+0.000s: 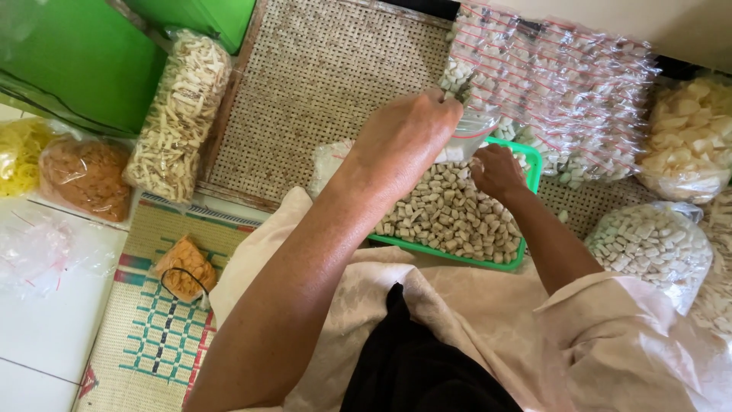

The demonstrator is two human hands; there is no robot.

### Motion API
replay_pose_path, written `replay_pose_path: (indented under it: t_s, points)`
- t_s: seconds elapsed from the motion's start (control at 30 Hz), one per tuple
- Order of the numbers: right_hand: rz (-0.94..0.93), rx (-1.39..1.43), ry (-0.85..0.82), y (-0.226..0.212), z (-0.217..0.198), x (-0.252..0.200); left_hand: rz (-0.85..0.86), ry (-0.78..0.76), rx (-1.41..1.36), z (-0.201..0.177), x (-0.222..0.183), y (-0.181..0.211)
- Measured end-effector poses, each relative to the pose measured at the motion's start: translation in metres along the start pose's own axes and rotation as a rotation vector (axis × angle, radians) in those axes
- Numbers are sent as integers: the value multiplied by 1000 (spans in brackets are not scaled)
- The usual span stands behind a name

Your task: The person scoops small white snack pieces from a green tray into clear plastic bags, seals each bag, and places it aside. The process is repeated continuously with multiple bags.

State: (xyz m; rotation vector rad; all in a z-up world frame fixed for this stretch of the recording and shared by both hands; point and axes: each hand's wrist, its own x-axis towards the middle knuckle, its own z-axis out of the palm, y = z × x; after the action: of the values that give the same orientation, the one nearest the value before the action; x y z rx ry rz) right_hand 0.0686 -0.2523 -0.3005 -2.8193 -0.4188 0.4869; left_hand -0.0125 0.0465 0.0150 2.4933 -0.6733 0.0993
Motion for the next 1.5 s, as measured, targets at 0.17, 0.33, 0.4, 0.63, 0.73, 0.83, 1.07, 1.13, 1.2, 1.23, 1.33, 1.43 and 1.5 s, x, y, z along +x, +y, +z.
replay_pose_path:
  t_s: [0.17,0.33,0.4,0.63,0.73,0.83,1.07,1.13,1.2,1.23,1.33,1.43,1.5]
  points:
    - [99,-134,-26,-30,11,7,-31,-11,-14,8,-1,-1]
    - [278,155,-41,-106,-43,-26,-33,-1,11,9,-1,0]
    - [224,133,-37,-103,-41,-24,-23,6,27,8,1,-2]
    - [296,182,-30,-92,-35,-19,16,9,29,-2,0,4]
    - [201,176,-49,-104,-49,-23,8,17,56,-6,-1,10]
    - [127,116,-71,-112,-57,-28,6,30,39,-5,-2,12]
    - [74,-108,-171,-81,-16,-12,10,51,-16,1,0,8]
    - [17,-115,-134,-78,-18,-16,20,68,-23,10,2,2]
    - [-36,-121,-97,-73,-18,-19,34,84,-32,14,5,1]
    - [-55,-72,-57,-69,-16,-19,17,79,6,14,5,3]
    - [-71,79,7,-56,-21,-21,21,73,32,15,6,1]
    - [-72,161,71,-68,-75,-38,52,66,28,15,9,-1]
    - [-76,135,118,-74,-124,-54,66,68,37,17,10,3]
